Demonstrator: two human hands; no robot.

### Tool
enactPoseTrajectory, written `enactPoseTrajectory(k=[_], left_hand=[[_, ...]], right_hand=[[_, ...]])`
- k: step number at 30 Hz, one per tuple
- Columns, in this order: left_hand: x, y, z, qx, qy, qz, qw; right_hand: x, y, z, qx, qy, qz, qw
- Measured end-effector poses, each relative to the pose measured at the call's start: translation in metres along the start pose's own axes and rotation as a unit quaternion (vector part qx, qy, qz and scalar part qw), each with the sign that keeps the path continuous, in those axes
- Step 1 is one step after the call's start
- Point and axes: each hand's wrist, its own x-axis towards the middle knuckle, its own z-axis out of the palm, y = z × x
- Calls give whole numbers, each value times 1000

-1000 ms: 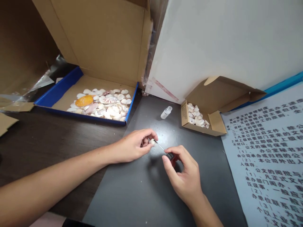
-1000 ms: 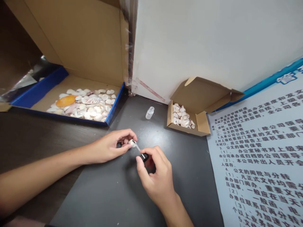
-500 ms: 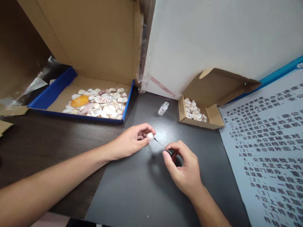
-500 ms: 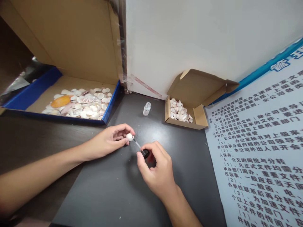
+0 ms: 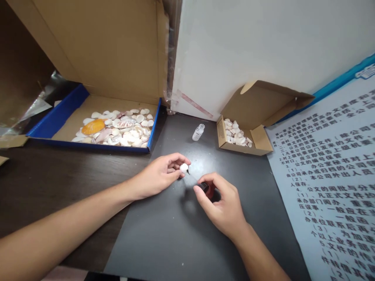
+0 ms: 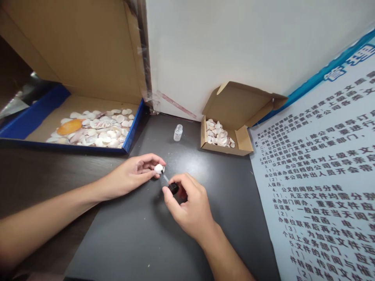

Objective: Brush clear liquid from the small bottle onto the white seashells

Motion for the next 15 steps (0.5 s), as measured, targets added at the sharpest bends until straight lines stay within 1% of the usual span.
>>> enactPoseTrajectory(k=[5,9,13,15], left_hand=[[-1,3,1,28,8,19,999],[-2,5,2,32,9,22,999],[-2,5,2,25,7,19,999],[-2,4,3,22,5,24,999]], right_hand=[[1,-1,-1,4,24,0,1000],[0,-1,-1,2,21,9,1000],[1,0,-1,9,33,2,999],[1,0,0,7,23,2,1000]])
